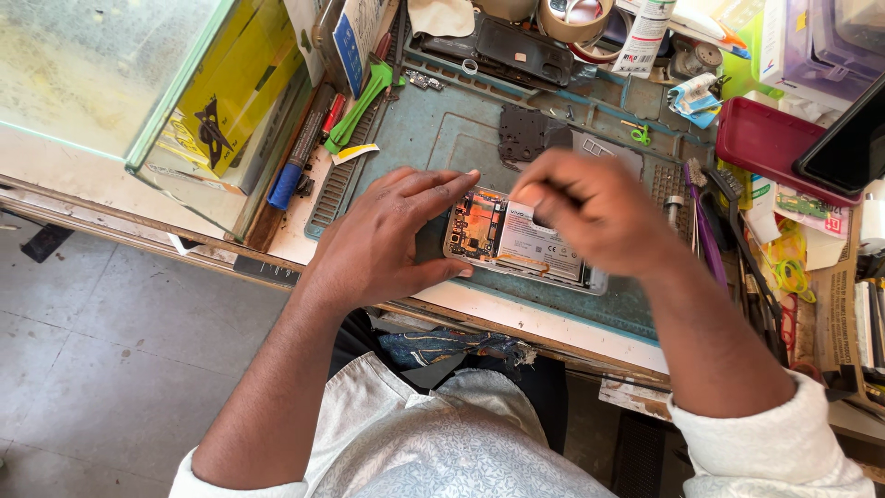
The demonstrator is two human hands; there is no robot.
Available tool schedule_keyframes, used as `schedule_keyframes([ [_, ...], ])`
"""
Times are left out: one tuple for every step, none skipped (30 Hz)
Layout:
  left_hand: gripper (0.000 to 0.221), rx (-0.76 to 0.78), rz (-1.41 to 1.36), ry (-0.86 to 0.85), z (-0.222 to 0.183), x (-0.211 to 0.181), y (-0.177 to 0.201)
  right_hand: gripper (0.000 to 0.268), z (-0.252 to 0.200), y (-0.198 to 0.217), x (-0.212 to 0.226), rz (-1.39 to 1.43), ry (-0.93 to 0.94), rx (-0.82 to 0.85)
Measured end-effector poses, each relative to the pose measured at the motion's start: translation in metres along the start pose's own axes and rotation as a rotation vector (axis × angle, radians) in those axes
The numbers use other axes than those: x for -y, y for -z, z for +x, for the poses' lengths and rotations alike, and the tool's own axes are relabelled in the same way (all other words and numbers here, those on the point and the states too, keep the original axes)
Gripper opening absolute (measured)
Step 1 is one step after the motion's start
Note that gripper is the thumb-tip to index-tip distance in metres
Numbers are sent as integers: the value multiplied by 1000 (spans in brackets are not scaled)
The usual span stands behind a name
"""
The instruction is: The person removes the back cover and internal components of a smartphone, then connects a charging cable to the motherboard. The device powers on and displays the brand logo, indicating successful reconnection.
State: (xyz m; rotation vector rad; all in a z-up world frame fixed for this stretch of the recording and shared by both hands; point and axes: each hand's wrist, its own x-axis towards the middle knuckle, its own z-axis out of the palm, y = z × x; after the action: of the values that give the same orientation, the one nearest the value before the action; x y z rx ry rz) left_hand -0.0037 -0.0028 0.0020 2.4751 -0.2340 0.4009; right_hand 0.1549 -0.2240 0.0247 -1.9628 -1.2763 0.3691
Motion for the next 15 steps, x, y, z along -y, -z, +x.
schedule_keyframes([
  [94, 22, -13, 43, 0, 0, 1, 23, -1, 6, -3, 24, -6, -65],
  [96, 47, -29, 84, 0, 0, 1, 25, -4, 10, -6, 17, 19, -107],
  [97, 72, -44, 125, 0, -1, 1, 26, -6, 15, -10, 11, 44, -149],
  [96, 42, -52, 101, 0, -1, 2, 27, -8, 21, -14, 2, 69, -193],
  [96, 12, -60, 77, -1, 0, 4, 29, -9, 25, -19, 35, 85, -240],
  [96, -18, -68, 53, -2, 0, 5, 32, -9, 28, -24, 69, 103, -287],
  [95, -33, -69, 73, -2, 1, 6, 34, -9, 31, -29, 103, 122, -333],
  [95, -47, -69, 94, -2, 1, 6, 36, -10, 36, -33, 150, 100, -374],
  [95, -62, -69, 115, -3, 2, 6, 37, -11, 41, -37, 197, 77, -415],
  [93, -98, -122, 105, -3, 3, 7, 39, -13, 44, -40, 244, 55, -456],
  [92, -134, -175, 95, -4, 4, 7, 39, -14, 46, -42, 261, 55, -476],
  [91, -169, -228, 85, -4, 6, 8, 40, -16, 47, -44, 279, 55, -495],
  [89, -191, -276, 82, -4, 8, 8, 41, -17, 48, -46, 297, 55, -515],
  [86, -213, -324, 79, -2, 10, 7, 41, -16, 49, -48, 303, 72, -527],
  [84, -235, -371, 75, -1, 11, 8, 41, -15, 49, -51, 310, 90, -538],
])
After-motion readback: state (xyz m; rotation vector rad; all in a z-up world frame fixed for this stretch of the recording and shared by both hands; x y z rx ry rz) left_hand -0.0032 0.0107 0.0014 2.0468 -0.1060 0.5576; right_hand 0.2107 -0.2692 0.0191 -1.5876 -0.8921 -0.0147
